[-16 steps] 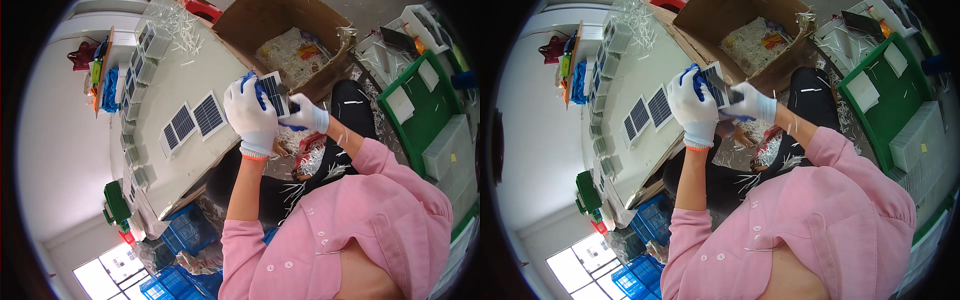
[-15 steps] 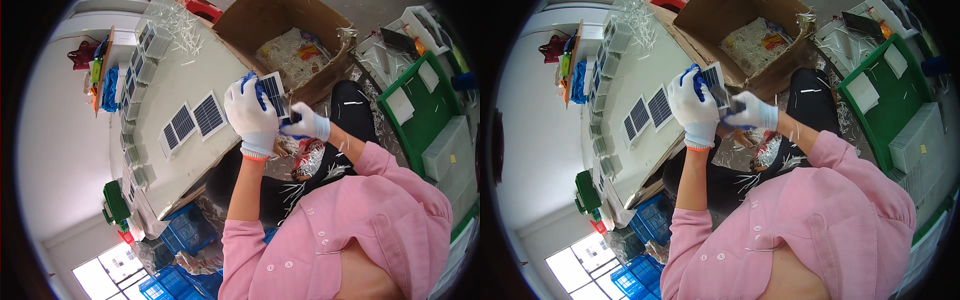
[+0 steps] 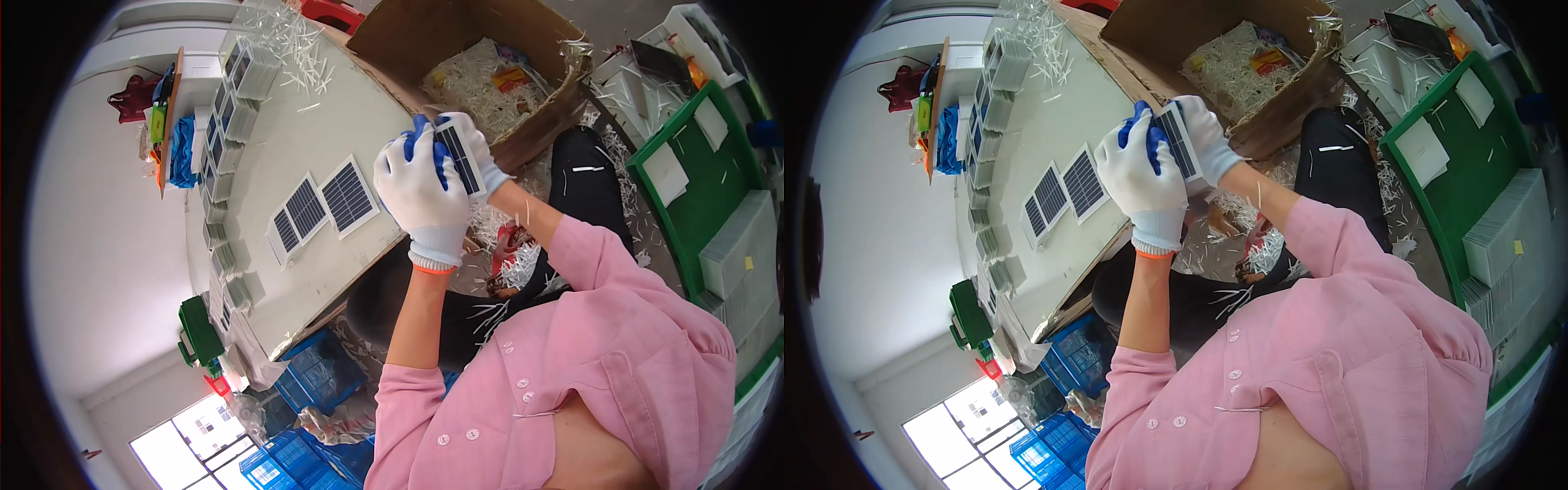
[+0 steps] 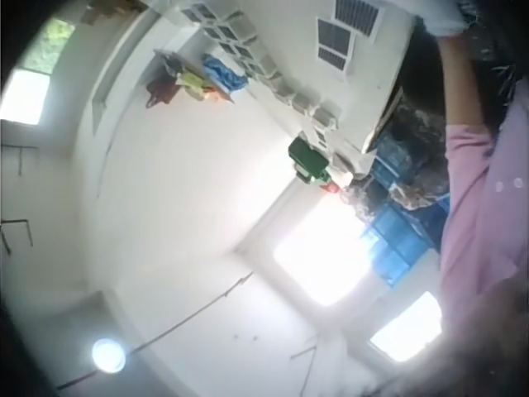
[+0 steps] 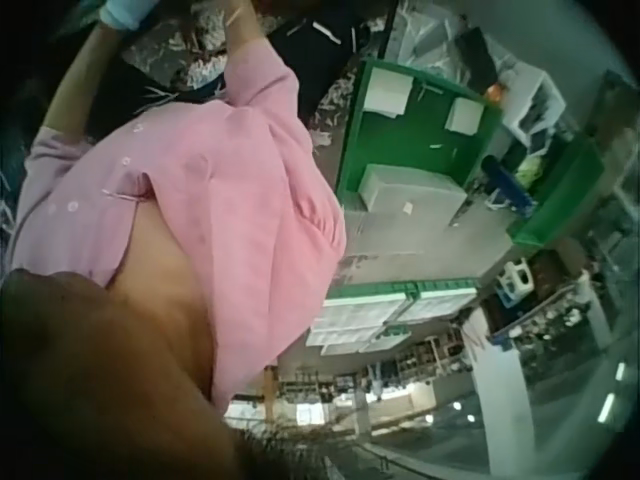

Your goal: Trimming the excess edges of small solar panel components using a utility knife at a workbench.

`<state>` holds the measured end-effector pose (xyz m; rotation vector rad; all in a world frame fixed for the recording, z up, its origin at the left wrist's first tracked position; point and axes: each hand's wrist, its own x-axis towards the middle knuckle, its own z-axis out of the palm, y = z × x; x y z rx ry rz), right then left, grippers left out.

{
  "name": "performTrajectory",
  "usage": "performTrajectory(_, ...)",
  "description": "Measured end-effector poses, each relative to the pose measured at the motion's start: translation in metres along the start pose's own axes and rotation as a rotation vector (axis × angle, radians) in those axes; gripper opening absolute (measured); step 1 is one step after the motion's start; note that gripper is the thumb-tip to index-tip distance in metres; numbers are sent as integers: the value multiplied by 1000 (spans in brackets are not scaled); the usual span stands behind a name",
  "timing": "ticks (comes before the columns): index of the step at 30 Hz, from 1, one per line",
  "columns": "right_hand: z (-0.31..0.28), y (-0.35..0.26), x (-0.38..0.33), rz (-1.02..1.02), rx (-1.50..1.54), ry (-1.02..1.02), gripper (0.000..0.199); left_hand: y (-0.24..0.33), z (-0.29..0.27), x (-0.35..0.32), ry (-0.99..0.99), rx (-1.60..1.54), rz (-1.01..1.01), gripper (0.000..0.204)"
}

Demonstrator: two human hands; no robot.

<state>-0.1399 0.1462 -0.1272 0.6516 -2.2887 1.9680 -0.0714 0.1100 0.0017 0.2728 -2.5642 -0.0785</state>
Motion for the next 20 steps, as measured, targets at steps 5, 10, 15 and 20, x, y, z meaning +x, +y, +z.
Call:
performTrajectory(5, 9, 26, 12, 221, 523, 130, 50, -6, -1, -1, -30, -108, -16, 41)
performTrajectory(10, -96, -34, 8, -530, 46, -170, 41, -4, -8, -2, -12, -94, -40, 41)
performTrajectory(15, -152, -29, 15, -541, -64, -220, 39, -56, -40, -5, -269, -644, -29, 78)
performTrajectory(20, -236, -6, 0, 336, 6, -322, 34, -178, -59, -11, -596, -269, 23, 93)
